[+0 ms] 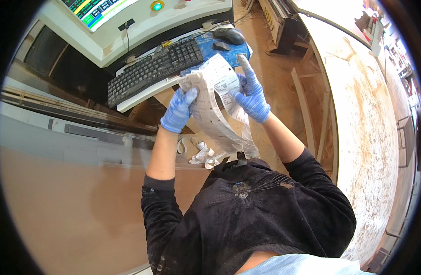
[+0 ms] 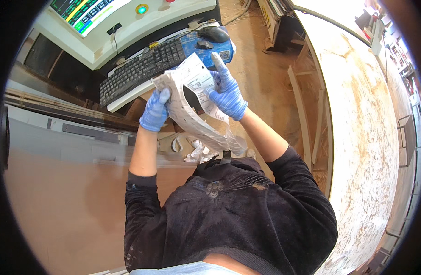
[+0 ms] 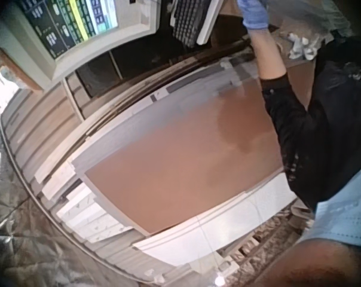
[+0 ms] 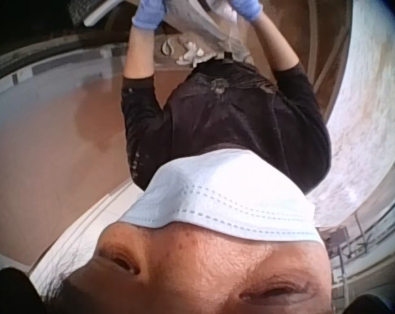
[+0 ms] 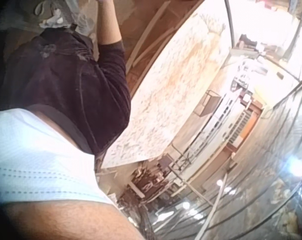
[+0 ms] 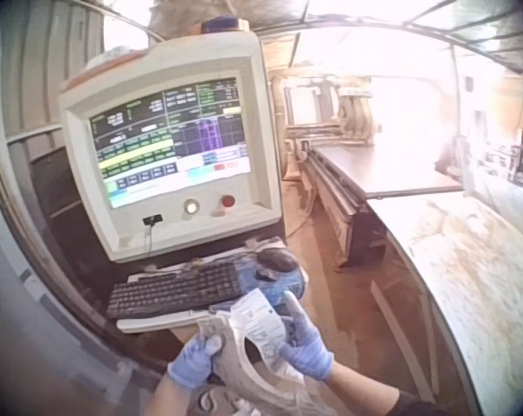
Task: The person walks through a workshop and approaches a control panel. They pick up a long printed paper strip, tear it into smaller pieces, and repeatedly handle and inspect the pieces while standing at the panel.
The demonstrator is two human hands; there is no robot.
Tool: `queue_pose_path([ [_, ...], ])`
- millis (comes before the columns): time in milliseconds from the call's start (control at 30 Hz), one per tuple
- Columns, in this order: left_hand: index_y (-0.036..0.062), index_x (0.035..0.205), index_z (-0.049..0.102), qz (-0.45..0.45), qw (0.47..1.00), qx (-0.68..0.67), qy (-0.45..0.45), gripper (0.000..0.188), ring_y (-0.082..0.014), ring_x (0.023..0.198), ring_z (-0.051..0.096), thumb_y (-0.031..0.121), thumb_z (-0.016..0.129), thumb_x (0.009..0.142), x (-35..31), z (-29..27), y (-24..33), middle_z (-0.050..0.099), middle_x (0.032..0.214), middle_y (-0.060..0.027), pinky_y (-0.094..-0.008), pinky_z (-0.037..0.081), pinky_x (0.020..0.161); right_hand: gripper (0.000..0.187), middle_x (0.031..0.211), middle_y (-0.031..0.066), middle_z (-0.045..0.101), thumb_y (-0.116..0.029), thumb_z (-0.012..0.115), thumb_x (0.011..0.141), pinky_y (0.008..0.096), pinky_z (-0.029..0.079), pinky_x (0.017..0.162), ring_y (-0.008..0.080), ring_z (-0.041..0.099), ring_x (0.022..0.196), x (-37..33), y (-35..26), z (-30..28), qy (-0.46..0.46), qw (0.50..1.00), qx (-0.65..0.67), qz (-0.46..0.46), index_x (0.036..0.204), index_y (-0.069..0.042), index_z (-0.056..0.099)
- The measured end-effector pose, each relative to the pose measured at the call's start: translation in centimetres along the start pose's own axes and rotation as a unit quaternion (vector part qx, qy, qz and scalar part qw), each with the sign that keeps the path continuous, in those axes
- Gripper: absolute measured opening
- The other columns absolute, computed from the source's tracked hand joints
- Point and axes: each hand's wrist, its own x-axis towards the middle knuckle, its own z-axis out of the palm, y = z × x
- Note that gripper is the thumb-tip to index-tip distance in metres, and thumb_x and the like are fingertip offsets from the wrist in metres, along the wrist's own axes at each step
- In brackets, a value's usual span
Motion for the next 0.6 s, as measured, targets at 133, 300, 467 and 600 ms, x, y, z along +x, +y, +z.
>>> queue_pose_path([
  [133, 0.004, 0.123, 0.046, 0.016, 0.999, 0.035, 0.014, 0.047, -0.0145, 0.105, 0.05, 0.028, 0.057, 0.085, 1.3, -0.5, 1.7, 0.052, 0.117, -0.0052, -0.0291, 0.039, 0.092, 0.084, 0.112, 0.0088, 0.055, 0.009, 0.052, 0.07, 0.028, 0.037, 0.091, 0.015, 0.053, 0.101, -0.7, -0.9, 1.3, -0.036, 0.996, -0.086, -0.006, 0.142, -0.011, 0.014],
  [300, 0.0061, 0.106, 0.059, 0.085, 0.988, 0.114, 0.056, 0.029, -0.0086, 0.087, 0.054, 0.02, 0.063, 0.081, 2.3, -0.1, 4.1, 0.06, 0.096, -0.0003, -0.025, 0.044, 0.08, 0.081, 0.124, 0.0107, 0.046, 0.008, 0.058, 0.072, 0.0299, 0.035, 0.096, 0.0161, 0.046, 0.112, -1.0, -0.1, 1.6, -0.062, 0.996, -0.068, -0.012, 0.14, -0.01, 0.019],
  [467, 0.0044, 0.105, 0.059, 0.189, 0.954, 0.212, 0.097, 0.03, -0.0085, 0.084, 0.054, 0.02, 0.064, 0.08, 3.1, -1.4, 9.2, 0.061, 0.095, -0.0015, -0.0241, 0.045, 0.076, 0.063, 0.115, 0.0059, 0.054, -0.006, 0.071, 0.072, 0.029, 0.04, 0.092, 0.0128, 0.05, 0.102, -0.1, 1.7, 1.4, -0.158, 0.982, -0.047, 0.088, 0.128, -0.003, 0.04],
  [600, 0.0037, 0.106, 0.059, 0.242, 0.931, 0.252, 0.102, 0.031, -0.0106, 0.087, 0.056, 0.021, 0.064, 0.081, 3.6, -2.6, 13.3, 0.061, 0.096, -0.0035, -0.0249, 0.046, 0.077, 0.034, 0.093, 0.0014, 0.064, -0.011, 0.069, 0.076, 0.0259, 0.047, 0.079, 0.0077, 0.056, 0.086, 0.1, 2.1, 0.7, -0.228, 0.946, -0.061, 0.224, 0.107, -0.002, 0.06],
])
